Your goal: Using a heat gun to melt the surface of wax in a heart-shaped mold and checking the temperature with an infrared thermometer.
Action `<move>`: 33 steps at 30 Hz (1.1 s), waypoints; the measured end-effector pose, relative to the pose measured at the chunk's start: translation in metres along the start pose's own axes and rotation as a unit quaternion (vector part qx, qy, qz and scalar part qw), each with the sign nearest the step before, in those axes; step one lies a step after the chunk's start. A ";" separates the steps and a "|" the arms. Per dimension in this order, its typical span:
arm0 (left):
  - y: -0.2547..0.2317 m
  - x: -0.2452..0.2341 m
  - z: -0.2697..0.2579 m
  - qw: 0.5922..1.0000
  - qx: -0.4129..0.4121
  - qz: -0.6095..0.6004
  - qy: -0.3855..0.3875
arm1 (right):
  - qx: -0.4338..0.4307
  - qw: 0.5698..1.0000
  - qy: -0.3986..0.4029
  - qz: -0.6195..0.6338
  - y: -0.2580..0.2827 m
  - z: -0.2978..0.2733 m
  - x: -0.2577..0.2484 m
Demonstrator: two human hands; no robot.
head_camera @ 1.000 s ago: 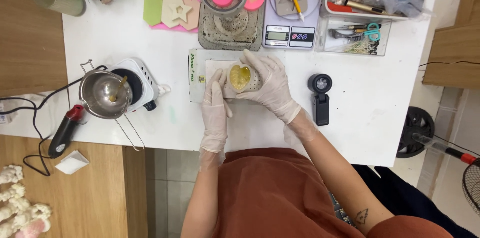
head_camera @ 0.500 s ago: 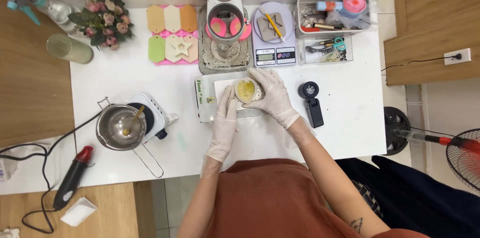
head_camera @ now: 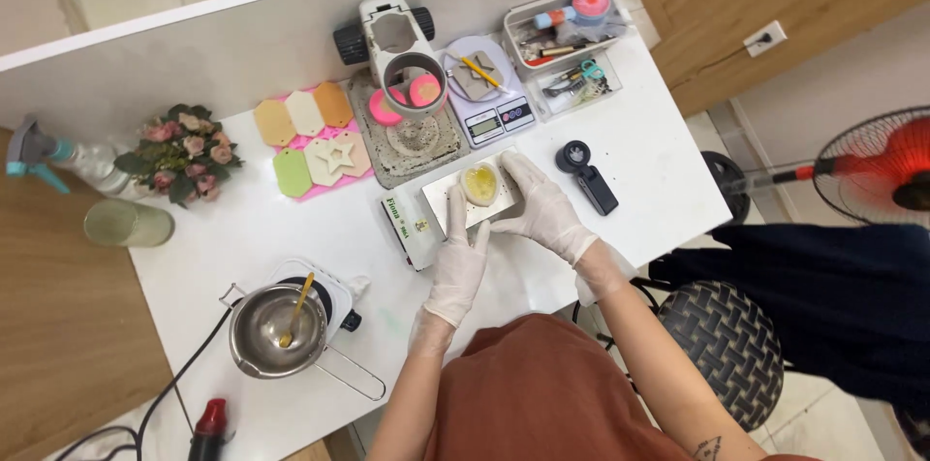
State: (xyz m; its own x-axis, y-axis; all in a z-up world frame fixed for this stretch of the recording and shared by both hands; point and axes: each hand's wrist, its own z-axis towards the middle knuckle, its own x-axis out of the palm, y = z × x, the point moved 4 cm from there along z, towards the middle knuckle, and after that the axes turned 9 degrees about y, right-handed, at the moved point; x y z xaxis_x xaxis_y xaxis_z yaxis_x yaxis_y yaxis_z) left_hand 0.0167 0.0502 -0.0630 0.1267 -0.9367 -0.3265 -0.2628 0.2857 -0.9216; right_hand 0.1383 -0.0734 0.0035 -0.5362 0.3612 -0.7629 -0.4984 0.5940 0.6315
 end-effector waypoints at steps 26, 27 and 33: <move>0.004 0.025 0.013 0.927 0.015 0.375 -0.012 | 0.081 0.991 -0.047 -0.091 0.012 0.003 0.034; 0.001 0.024 0.012 0.916 0.017 0.400 -0.003 | 0.080 0.990 -0.049 -0.101 0.011 0.002 0.035; 0.004 0.024 0.012 0.922 0.010 0.387 0.012 | 0.089 0.989 -0.048 -0.105 0.004 0.002 0.040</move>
State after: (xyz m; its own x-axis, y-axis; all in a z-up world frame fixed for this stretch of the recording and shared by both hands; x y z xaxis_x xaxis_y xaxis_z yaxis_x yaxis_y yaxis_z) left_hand 0.0299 0.0311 -0.0773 -0.1130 -0.4551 -0.8832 -0.2484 0.8736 -0.4184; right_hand 0.1161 -0.0554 -0.0251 -0.3620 0.2775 -0.8899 -0.4599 0.7772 0.4295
